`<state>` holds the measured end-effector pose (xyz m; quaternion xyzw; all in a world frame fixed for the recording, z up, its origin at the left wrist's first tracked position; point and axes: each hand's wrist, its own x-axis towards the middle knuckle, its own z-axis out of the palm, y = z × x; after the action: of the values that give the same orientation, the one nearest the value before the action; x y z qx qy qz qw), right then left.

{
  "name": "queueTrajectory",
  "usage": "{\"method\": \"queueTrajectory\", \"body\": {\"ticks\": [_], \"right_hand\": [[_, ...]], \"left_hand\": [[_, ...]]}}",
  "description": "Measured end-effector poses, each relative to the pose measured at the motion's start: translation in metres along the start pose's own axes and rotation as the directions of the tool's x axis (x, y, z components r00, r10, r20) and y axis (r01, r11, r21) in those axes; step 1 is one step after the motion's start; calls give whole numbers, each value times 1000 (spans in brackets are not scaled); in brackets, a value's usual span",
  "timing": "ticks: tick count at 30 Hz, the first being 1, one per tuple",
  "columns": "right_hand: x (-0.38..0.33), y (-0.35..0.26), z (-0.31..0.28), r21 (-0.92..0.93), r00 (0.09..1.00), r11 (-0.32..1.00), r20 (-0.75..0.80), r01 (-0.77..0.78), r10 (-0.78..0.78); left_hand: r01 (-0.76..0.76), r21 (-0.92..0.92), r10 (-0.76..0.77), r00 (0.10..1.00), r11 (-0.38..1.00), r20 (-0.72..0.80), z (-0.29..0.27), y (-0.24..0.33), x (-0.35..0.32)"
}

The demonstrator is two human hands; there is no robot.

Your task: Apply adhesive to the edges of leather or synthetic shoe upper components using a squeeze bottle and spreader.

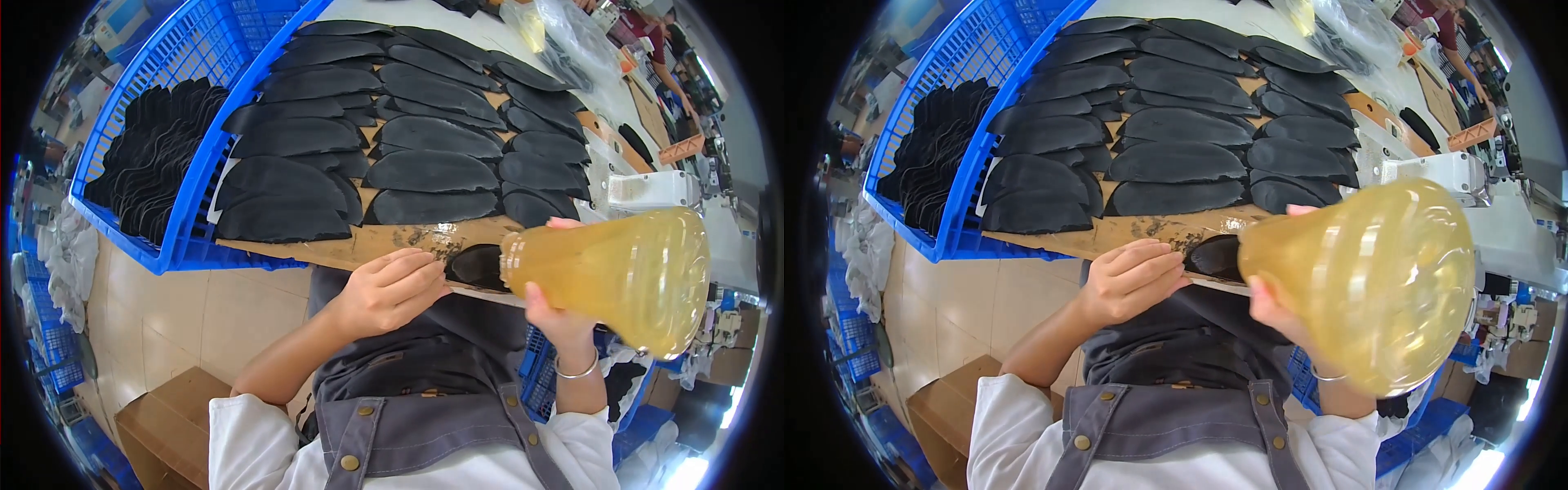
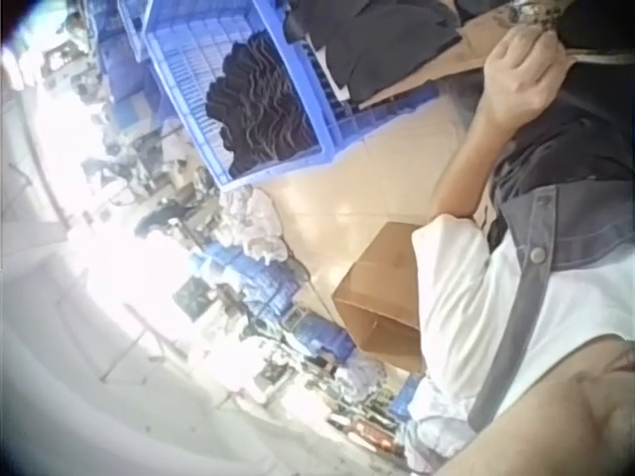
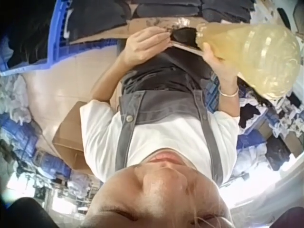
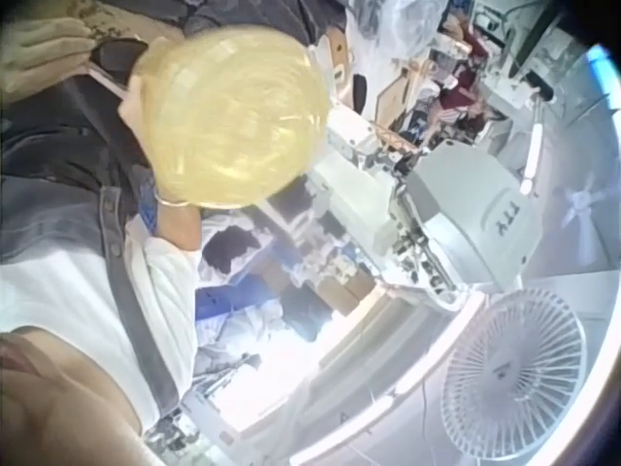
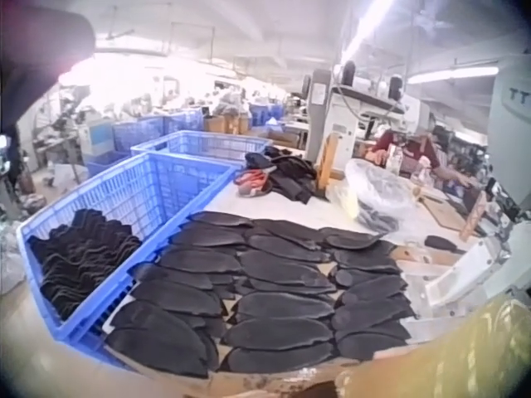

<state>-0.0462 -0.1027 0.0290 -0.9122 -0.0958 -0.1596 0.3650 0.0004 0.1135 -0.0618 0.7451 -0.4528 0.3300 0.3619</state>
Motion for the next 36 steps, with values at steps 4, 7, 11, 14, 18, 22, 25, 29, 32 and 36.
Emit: {"method": "queueTrajectory", "body": {"ticks": [4,7,11,14,18,22,25,29,32,36], "right_hand": [[-30,25,-30,-34,987,998,-153,-54,49],[-45,36,-53,-192,964,973,-255,-126,75],[-20,-3,-24,278,930,960,-356,12,92],[-1,-7,-14,-133,959,951,101,277,-265],[1,-20,-1,-131,974,974,150,187,-167],[-2,-27,-13,-309,977,939,196,147,-88],[-31,11,-27,4,996,997,-38,-79,79],[-64,62,-59,-1,903,996,-422,-94,85],[-71,85,-64,495,652,860,-693,120,308],[-67,105,-63,825,626,395,-564,403,538]], "left_hand": [[4,6,-4,1000,1000,-1,-3,0,0],[1,-1,-1,1000,1000,-13,-1,0,2],[-18,-23,18,1000,1000,5,-3,0,2],[-33,-22,33,999,999,13,-2,0,5],[-18,-14,19,996,1000,83,-8,3,12],[-18,25,15,995,1000,100,-6,5,11],[-20,36,16,995,999,96,-8,4,7],[29,-5,-27,979,1000,202,-13,6,21],[145,-91,-117,959,985,259,-17,8,29],[171,-97,-141,955,980,263,-10,21,54]]}}
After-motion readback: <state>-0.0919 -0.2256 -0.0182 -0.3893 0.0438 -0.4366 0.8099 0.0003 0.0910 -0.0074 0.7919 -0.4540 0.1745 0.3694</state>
